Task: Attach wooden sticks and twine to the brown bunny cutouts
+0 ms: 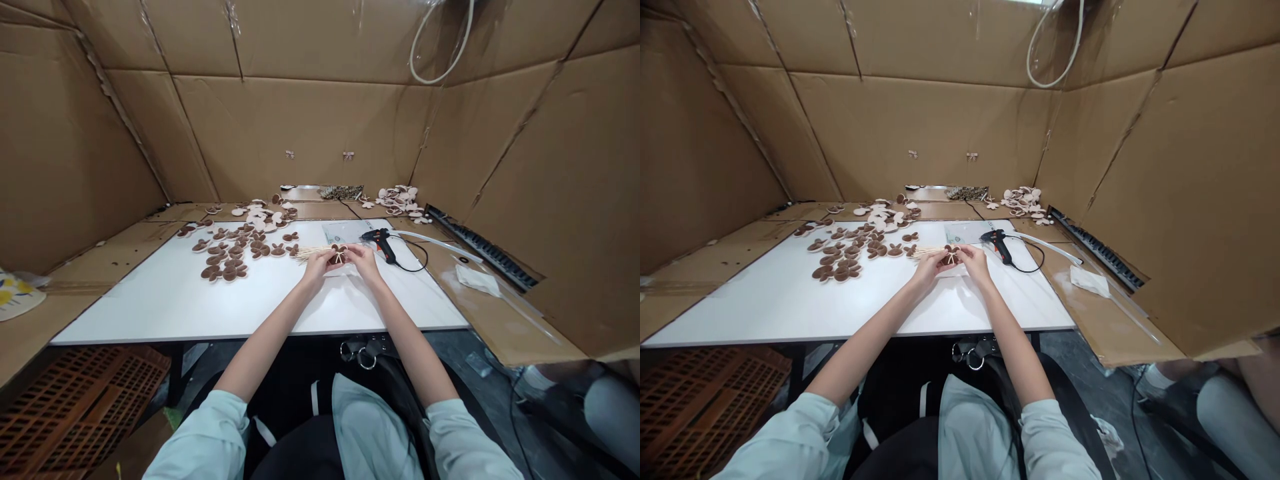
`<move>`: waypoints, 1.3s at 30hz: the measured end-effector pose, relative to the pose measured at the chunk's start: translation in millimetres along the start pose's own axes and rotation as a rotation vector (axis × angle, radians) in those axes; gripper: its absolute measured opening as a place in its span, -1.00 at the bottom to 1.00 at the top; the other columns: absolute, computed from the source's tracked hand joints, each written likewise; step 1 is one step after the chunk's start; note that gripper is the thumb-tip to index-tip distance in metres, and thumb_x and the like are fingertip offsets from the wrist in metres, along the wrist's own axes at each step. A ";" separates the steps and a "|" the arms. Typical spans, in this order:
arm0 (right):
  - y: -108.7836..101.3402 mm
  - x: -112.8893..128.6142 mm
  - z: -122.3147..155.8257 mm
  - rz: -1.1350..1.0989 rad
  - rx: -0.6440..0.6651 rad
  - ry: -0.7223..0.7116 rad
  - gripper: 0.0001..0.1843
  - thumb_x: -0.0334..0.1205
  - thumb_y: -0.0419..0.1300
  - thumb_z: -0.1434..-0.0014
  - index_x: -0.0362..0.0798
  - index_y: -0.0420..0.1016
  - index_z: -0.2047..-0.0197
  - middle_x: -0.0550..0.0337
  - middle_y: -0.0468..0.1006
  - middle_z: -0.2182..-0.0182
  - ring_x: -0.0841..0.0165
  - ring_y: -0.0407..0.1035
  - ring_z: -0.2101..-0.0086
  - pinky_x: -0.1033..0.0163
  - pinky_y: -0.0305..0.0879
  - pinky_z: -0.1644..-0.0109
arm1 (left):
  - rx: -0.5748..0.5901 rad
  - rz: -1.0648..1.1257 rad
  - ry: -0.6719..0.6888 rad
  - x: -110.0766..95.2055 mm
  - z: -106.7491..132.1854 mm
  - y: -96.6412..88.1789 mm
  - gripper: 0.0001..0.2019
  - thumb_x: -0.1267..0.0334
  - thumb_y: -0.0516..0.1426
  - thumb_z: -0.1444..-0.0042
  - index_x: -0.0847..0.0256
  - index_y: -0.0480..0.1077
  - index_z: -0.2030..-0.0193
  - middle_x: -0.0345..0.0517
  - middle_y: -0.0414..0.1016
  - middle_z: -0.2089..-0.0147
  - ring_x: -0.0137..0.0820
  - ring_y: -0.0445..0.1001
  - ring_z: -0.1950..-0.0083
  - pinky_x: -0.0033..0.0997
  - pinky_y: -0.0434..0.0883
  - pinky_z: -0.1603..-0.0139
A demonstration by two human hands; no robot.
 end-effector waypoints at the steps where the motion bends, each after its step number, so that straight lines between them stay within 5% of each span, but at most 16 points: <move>1: 1.3 1.4 0.6 0.009 0.009 -0.005 -0.73 -0.12 0.22 0.16 -0.09 0.52 0.36 0.12 0.57 0.36 0.29 0.41 0.32 0.20 0.33 0.24 | -0.004 0.002 0.002 -0.4 0.2 -0.4 -0.86 0.26 0.20 0.14 0.33 0.43 0.50 -0.11 0.45 0.46 -0.42 0.41 0.33 -0.23 0.38 0.11; 12: 16.1 10.6 3.0 0.135 0.152 -0.107 -0.70 -0.31 0.16 0.14 -0.08 0.49 0.25 0.16 0.55 0.31 0.34 0.40 0.31 0.24 0.29 0.17 | 0.139 -0.050 0.006 -1.3 1.3 12.1 -0.86 0.38 0.23 0.28 0.29 0.45 0.47 -0.08 0.49 0.35 -0.41 0.43 0.24 -0.30 0.30 0.03; 20: 2.5 -0.5 -2.6 -0.009 0.003 -0.023 -0.57 -0.24 0.27 0.25 -0.08 0.45 0.21 0.07 0.54 0.29 0.28 0.42 0.26 0.14 0.35 0.16 | 0.115 -0.114 0.035 -0.4 -1.5 5.4 -0.79 0.42 0.24 0.34 0.29 0.46 0.42 -0.10 0.50 0.37 -0.38 0.43 0.25 -0.31 0.30 0.05; 28: 5.2 3.6 -1.3 -0.020 0.022 -0.032 -0.71 -0.13 0.21 0.13 -0.10 0.46 0.32 0.07 0.55 0.35 0.30 0.44 0.32 0.17 0.38 0.24 | 0.113 -0.050 0.023 0.9 -3.5 4.9 -0.82 0.42 0.23 0.32 0.30 0.46 0.45 -0.11 0.50 0.35 -0.40 0.45 0.26 -0.27 0.28 -0.02; 39: 3.1 6.7 0.1 0.106 0.006 -0.083 -0.72 -0.26 0.26 0.20 -0.09 0.46 0.32 0.12 0.55 0.37 0.35 0.42 0.33 0.20 0.36 0.21 | 0.139 -0.089 0.035 5.8 -6.9 5.2 -0.79 0.36 0.29 0.36 0.31 0.47 0.46 -0.11 0.51 0.39 -0.39 0.43 0.28 -0.31 0.27 0.03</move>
Point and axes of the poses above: each hand's wrist, its own z-axis away from the middle knuckle, its own y-axis out of the palm, x = y × z, the point moved 10 cm from there along -z, towards the middle knuckle
